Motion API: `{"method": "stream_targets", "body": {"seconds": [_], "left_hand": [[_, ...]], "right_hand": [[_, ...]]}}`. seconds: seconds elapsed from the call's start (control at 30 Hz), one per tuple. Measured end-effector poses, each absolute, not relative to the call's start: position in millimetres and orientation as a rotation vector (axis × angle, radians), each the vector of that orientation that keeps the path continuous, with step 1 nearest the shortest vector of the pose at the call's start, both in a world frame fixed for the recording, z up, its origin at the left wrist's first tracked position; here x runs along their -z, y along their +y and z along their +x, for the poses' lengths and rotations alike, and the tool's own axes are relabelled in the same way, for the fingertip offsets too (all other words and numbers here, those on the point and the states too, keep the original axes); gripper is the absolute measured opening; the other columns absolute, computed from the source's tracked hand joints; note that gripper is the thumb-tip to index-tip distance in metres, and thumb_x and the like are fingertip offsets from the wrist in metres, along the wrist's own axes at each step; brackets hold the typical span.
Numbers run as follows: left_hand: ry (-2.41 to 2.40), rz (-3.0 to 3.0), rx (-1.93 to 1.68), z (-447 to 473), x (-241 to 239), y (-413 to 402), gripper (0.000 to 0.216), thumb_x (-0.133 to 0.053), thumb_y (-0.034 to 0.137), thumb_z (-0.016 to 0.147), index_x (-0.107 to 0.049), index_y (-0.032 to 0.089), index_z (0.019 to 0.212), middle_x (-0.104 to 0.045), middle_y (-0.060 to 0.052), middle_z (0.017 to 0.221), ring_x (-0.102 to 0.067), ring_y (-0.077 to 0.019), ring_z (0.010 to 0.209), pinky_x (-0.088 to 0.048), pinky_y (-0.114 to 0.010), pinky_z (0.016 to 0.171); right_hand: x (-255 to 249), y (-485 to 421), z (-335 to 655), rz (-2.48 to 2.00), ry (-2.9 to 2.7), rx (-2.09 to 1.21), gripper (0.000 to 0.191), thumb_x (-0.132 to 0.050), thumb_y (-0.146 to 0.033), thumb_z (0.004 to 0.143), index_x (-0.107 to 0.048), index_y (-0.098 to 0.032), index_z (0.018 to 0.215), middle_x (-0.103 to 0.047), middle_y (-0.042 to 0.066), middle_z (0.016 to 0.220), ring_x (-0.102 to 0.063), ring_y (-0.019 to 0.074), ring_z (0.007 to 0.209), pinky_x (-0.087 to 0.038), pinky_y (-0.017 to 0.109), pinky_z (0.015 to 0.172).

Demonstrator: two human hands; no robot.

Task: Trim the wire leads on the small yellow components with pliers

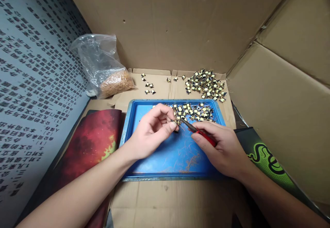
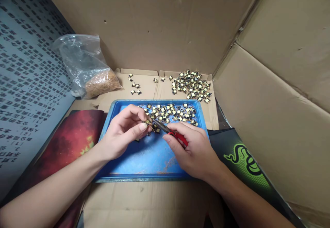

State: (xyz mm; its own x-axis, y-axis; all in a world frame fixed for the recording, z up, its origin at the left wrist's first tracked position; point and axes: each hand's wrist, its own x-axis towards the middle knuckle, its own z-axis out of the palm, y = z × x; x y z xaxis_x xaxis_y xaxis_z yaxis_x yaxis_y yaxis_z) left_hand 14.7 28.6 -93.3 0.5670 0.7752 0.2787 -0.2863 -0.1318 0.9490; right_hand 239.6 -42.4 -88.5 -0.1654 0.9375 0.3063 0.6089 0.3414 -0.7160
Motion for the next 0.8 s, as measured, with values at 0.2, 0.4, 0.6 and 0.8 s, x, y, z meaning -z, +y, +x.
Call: {"method": "stream_targets", "body": {"seconds": [0.2, 0.4, 0.6, 0.8], "left_hand": [[0.479, 1.451, -0.952, 15.7, 90.4, 27.7, 0.012, -0.07, 0.023, 0.1, -0.06, 0.017, 0.103, -0.064, -0.003, 0.091, -0.06, -0.0098, 0.079, -0.047, -0.02, 0.067], [0.416, 1.307, -0.975, 10.2, 84.7, 28.4, 0.012, -0.07, 0.021, 0.1, -0.06, 0.02, 0.106, -0.069, -0.003, 0.092, -0.06, -0.0099, 0.075, -0.047, -0.019, 0.064], [0.502, 1.078, -0.833, 13.0, 81.2, 39.2, 0.026, -0.077, 0.029, 0.094, -0.055, 0.019, 0.102, -0.068, 0.0, 0.078, -0.054, -0.0077, 0.059, -0.042, -0.017, 0.054], [0.515, 1.066, -0.757, 14.0, 84.5, 37.3, 0.028, -0.077, 0.033, 0.095, -0.054, 0.019, 0.102, -0.067, 0.0, 0.074, -0.049, -0.0058, 0.054, -0.036, -0.016, 0.051]], "right_hand": [[90.3, -40.4, 239.3, -1.393, -1.89, -0.403, 0.02, -0.063, -0.033, 0.103, -0.075, -0.018, 0.105, -0.079, 0.007, 0.095, -0.072, 0.0193, 0.079, -0.052, 0.03, 0.069], [85.1, -38.2, 241.8, -1.498, -1.898, -0.202, 0.02, -0.061, -0.031, 0.103, -0.074, -0.017, 0.102, -0.077, 0.007, 0.094, -0.068, 0.0186, 0.071, -0.05, 0.031, 0.064], [88.6, -36.2, 238.2, -1.278, -2.066, 0.292, 0.022, -0.064, -0.031, 0.102, -0.07, -0.013, 0.115, -0.076, 0.012, 0.101, -0.069, 0.0285, 0.092, -0.055, 0.041, 0.084], [96.0, -32.0, 240.9, -1.178, -2.077, 0.552, 0.029, -0.07, -0.031, 0.101, -0.068, -0.012, 0.122, -0.078, 0.013, 0.102, -0.07, 0.0295, 0.091, -0.057, 0.043, 0.087]]}}
